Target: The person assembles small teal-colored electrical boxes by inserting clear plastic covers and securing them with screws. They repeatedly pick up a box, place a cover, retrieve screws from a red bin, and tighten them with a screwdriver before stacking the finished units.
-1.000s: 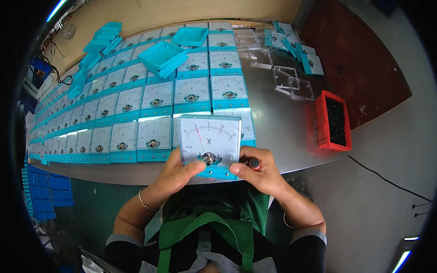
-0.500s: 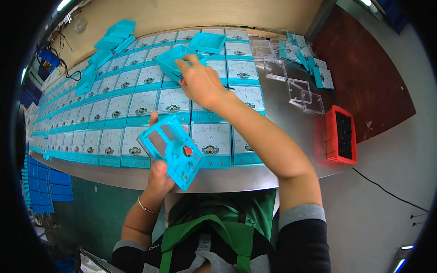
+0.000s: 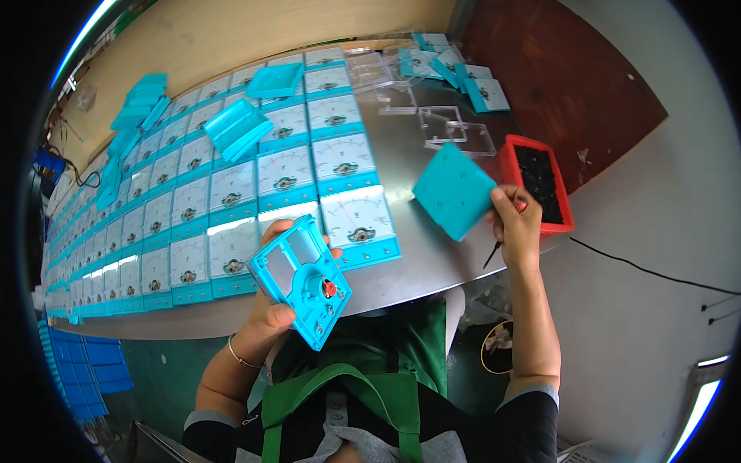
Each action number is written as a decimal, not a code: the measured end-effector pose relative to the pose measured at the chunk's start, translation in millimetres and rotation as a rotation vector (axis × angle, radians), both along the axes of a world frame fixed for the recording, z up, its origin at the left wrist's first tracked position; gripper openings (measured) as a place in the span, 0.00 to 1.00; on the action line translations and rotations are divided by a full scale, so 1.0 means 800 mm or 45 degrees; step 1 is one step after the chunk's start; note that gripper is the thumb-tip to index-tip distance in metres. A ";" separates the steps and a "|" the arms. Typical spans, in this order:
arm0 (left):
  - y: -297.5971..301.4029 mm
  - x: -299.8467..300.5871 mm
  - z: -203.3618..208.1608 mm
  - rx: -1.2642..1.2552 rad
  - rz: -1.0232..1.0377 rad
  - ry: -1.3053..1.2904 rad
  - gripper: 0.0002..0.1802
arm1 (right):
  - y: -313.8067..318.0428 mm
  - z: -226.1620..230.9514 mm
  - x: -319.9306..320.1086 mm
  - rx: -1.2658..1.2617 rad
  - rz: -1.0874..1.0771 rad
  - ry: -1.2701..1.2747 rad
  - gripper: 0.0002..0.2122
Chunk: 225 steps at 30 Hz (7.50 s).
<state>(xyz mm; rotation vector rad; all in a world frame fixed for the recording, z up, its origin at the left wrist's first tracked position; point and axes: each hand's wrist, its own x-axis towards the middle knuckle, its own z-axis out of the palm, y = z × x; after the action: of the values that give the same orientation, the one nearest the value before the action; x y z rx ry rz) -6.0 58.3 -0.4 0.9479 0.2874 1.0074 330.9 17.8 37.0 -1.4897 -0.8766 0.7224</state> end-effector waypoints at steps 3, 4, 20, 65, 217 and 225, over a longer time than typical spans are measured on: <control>-0.003 0.026 0.002 -0.030 -0.172 0.015 0.59 | -0.020 -0.045 0.023 -0.237 -0.086 -0.137 0.11; -0.006 0.032 0.003 -0.053 -0.201 0.069 0.60 | -0.022 -0.065 0.029 -0.219 -0.056 -0.550 0.13; -0.013 0.023 0.010 -0.051 -0.088 0.176 0.56 | -0.026 0.003 -0.118 0.055 0.960 0.080 0.39; 0.077 -0.012 0.069 1.445 0.619 1.023 0.36 | 0.222 0.012 -0.071 0.150 0.912 -0.286 0.22; -0.059 0.070 -0.001 0.061 -0.539 0.772 0.20 | 0.019 -0.080 0.002 0.073 0.264 -1.625 0.04; -0.057 0.058 -0.027 0.209 -0.531 0.867 0.18 | 0.000 -0.058 0.036 0.198 0.219 -1.557 0.11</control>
<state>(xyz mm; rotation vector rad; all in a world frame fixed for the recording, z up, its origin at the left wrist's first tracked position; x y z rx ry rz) 40.4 12.3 -22.3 1.4190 0.5494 0.3038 359.6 17.7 -9.6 -1.6697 -1.9226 -0.2515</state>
